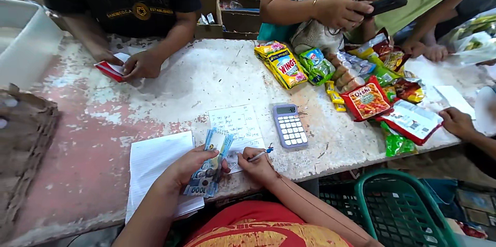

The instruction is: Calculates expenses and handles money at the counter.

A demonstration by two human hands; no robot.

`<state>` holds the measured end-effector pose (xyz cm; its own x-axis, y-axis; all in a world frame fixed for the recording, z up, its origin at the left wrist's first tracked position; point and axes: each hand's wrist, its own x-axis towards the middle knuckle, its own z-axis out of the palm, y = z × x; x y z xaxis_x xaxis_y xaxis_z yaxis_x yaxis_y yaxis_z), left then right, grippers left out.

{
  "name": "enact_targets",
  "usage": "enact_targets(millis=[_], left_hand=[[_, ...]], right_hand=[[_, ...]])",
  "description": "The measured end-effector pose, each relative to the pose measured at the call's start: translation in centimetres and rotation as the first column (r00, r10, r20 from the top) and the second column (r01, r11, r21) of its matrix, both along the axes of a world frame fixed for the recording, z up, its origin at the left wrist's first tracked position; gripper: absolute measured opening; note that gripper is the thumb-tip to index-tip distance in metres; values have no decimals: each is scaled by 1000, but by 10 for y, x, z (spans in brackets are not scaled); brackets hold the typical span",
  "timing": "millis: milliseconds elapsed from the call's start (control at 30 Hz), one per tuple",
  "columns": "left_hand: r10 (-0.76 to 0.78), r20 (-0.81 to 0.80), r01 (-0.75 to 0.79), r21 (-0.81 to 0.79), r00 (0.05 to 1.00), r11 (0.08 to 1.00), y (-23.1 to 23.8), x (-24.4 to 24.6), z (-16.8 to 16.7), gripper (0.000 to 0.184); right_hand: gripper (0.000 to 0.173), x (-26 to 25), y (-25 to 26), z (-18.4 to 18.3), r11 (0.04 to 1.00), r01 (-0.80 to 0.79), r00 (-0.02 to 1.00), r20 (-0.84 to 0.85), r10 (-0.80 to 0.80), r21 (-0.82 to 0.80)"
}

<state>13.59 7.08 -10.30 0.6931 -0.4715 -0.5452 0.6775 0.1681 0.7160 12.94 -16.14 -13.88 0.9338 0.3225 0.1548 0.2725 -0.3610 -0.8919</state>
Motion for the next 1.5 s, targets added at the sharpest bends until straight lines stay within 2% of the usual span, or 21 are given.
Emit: enact_targets(millis=[167, 300, 400, 433, 500, 567, 633, 667, 700, 733, 767, 800, 833, 900, 967, 1033, 1100, 1200, 1333, 1433, 1500], left_hand=[[146, -18, -147, -98, 989, 984, 0, 2, -1, 31], [310, -19, -298, -332, 951, 895, 6, 5, -5, 46], [484, -69, -466, -414, 872, 782, 6, 6, -3, 56], [525, -92, -505, -455, 846, 733, 7, 7, -2, 57], [583, -120, -549, -530, 804, 647, 7, 9, -3, 57], [610, -167, -588, -545, 774, 597, 7, 10, -5, 59], [620, -187, -605, -546, 762, 580, 6, 10, -5, 59], [622, -195, -612, -543, 758, 575, 5, 10, -5, 58], [620, -204, -615, -543, 758, 573, 3, 9, -5, 57], [617, -208, -616, -535, 759, 578, 1, 8, -4, 56], [608, -206, -611, -527, 767, 591, 0, 7, -4, 57], [593, -209, -602, -519, 778, 607, -1, 5, -2, 58], [576, -212, -591, -515, 789, 621, -2, 4, -1, 60], [557, -212, -575, -523, 803, 630, -2, 1, 0, 61], [558, -209, -576, -516, 803, 634, -2, -1, 1, 62], [573, -184, -575, -512, 799, 638, 1, 0, 0, 61], [591, -166, -581, -514, 789, 631, 3, -1, 0, 59], [600, -154, -574, -544, 785, 612, 3, -4, 2, 58], [649, -117, -593, -548, 752, 589, 3, -6, 0, 55], [670, -97, -602, -545, 736, 583, 4, -3, -4, 54], [661, -69, -582, -549, 747, 601, 5, 0, -10, 55]], right_hand=[[33, -1, -1, -3, 997, -18, 998, 64, 22, -73], [35, -1, -1, -3, 993, -36, 993, 109, 48, -114], [31, -2, 2, 6, 985, 169, 986, -9, -168, 29], [28, 5, 1, 16, 941, 303, 949, -138, -283, 154], [25, 29, -6, 42, 709, 610, 766, -493, -413, 353], [28, 61, -25, 61, 477, 784, 585, -731, -352, 398], [31, 91, -40, 67, 377, 816, 548, -793, -265, 438], [31, 102, -41, 68, 400, 793, 578, -776, -254, 460], [30, 111, -38, 67, 498, 739, 630, -727, -273, 453], [31, 117, -32, 64, 661, 640, 709, -633, -311, 392], [30, 123, -25, 60, 831, 496, 807, -487, -334, 252], [29, 129, -18, 56, 938, 345, 895, -317, -314, 44], [31, 135, -12, 52, 960, 214, 954, -173, -245, -179], [50, 145, -1, 48, 857, 46, 993, -70, -95, -513], [65, 149, 6, 39, 737, 7, 996, -57, -63, -676], [63, 146, 10, 36, 663, 19, 997, -37, -70, -749], [48, 138, 8, 39, 621, 16, 996, -41, -78, -784], [32, 130, -3, 42, 623, 10, 994, -59, -90, -782], [24, 113, -16, 44, 780, 26, 996, -51, -74, -625], [21, 85, -25, 51, 926, 59, 997, -16, -71, -373], [17, 52, -32, 60, 972, 94, 996, 23, -91, -213]])
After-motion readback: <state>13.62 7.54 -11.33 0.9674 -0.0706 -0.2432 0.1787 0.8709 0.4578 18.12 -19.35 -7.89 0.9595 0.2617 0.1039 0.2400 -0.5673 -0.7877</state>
